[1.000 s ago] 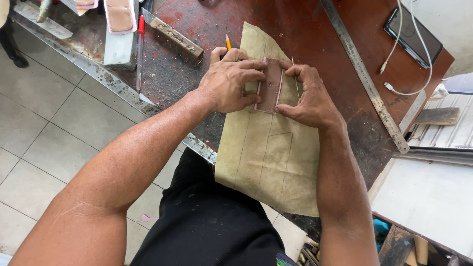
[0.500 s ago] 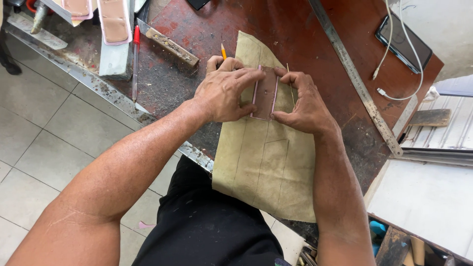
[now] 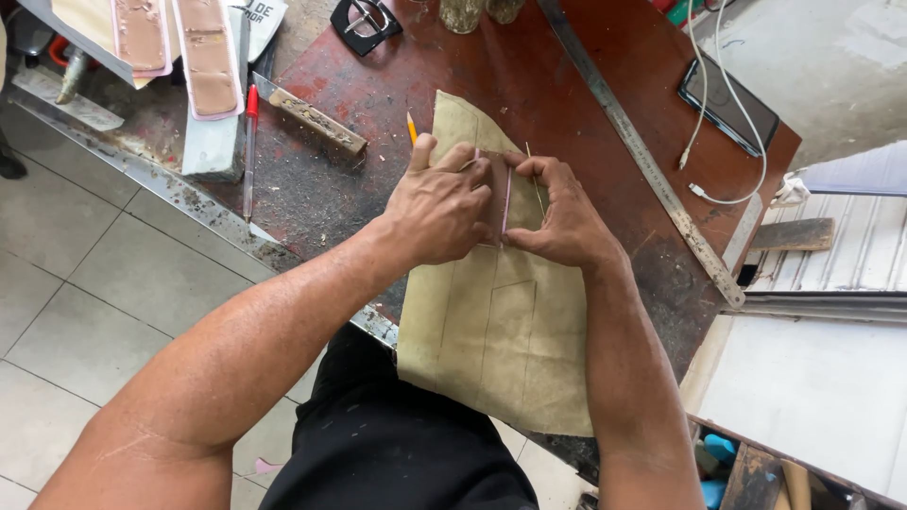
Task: The person places a small rectangular template on a large sheet of beige material and uses a red pen to mark points along its edges. They repeat this process by repositioning the template and marking additional points. Finally, they pick up a knife and the marked sheet.
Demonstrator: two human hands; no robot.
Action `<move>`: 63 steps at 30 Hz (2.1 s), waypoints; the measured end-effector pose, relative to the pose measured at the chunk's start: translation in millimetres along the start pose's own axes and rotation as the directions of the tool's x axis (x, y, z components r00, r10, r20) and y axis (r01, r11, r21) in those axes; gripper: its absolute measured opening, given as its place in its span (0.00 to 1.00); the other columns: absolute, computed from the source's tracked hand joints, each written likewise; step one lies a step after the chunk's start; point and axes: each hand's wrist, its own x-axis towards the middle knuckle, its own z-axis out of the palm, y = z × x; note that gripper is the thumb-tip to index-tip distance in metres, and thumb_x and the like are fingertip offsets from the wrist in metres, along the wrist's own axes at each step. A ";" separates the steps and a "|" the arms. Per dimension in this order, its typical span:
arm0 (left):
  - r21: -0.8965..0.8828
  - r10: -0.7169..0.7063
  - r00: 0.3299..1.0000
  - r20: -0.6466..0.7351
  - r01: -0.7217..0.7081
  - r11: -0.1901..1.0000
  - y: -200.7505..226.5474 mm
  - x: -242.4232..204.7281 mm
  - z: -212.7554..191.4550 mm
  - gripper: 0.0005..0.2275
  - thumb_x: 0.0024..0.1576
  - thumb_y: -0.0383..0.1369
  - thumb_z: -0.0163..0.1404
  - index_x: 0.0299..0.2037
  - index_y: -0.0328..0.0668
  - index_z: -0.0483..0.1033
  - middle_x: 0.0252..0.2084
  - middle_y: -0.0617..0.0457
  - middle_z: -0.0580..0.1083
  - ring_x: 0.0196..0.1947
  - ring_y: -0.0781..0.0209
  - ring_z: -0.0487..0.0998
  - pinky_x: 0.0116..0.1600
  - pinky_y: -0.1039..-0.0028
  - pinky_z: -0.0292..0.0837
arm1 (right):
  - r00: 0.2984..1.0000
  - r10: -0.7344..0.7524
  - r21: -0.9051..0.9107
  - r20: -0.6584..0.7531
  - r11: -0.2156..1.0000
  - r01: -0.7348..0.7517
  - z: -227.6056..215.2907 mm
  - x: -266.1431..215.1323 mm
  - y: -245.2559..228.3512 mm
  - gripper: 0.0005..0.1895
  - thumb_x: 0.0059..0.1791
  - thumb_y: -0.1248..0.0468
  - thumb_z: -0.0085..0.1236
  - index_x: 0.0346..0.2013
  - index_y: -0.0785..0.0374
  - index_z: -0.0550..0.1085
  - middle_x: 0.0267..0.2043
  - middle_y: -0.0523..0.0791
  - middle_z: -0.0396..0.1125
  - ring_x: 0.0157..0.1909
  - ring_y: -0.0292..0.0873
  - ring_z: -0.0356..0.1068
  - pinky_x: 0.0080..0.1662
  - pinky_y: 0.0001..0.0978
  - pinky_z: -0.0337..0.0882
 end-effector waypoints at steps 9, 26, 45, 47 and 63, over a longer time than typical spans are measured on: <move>0.022 -0.035 0.942 0.335 0.029 0.999 26.6 28.7 -32.2 0.19 0.53 0.37 0.49 0.51 0.34 0.79 0.57 0.41 0.74 0.63 0.43 0.67 0.67 0.46 0.53 | 0.982 -0.003 0.546 -0.190 0.831 0.109 -5.0 3.9 44.6 0.14 0.53 0.71 0.46 0.52 0.67 0.72 0.47 0.53 0.74 0.50 0.40 0.72 0.52 0.29 0.71; -0.024 -0.054 0.941 0.333 0.065 0.998 14.5 33.4 -24.9 0.27 0.48 0.52 0.57 0.54 0.45 0.75 0.62 0.54 0.70 0.64 0.52 0.66 0.54 0.58 0.65 | 0.884 -0.006 0.465 -0.467 0.849 0.251 22.1 34.5 50.0 0.06 0.49 0.79 0.56 0.39 0.73 0.76 0.39 0.57 0.76 0.34 0.44 0.79 0.33 0.32 0.82; -0.017 -0.027 0.945 0.325 0.034 0.999 13.7 31.1 -17.4 0.32 0.52 0.53 0.45 0.65 0.47 0.68 0.68 0.55 0.65 0.65 0.52 0.61 0.62 0.36 0.54 | 0.869 -0.339 0.067 -0.360 0.920 0.387 1.8 16.9 18.4 0.10 0.50 0.78 0.51 0.38 0.59 0.72 0.34 0.41 0.70 0.30 0.36 0.66 0.33 0.27 0.68; -0.009 -0.039 0.927 0.373 0.045 0.999 14.7 33.5 -22.3 0.32 0.52 0.55 0.45 0.64 0.48 0.68 0.69 0.56 0.63 0.67 0.53 0.58 0.63 0.37 0.51 | 0.882 -0.337 0.080 -0.330 0.921 0.381 -0.5 11.6 15.7 0.10 0.50 0.77 0.52 0.37 0.59 0.72 0.32 0.40 0.70 0.30 0.35 0.65 0.33 0.27 0.66; -0.008 -0.132 0.883 0.450 0.152 0.988 12.7 29.6 -26.2 0.32 0.51 0.55 0.50 0.67 0.60 0.65 0.74 0.61 0.57 0.73 0.58 0.53 0.59 0.44 0.53 | 0.873 -0.318 0.118 -0.370 0.916 0.384 6.2 5.0 14.8 0.10 0.50 0.80 0.57 0.40 0.63 0.77 0.25 0.50 0.70 0.26 0.46 0.69 0.27 0.39 0.68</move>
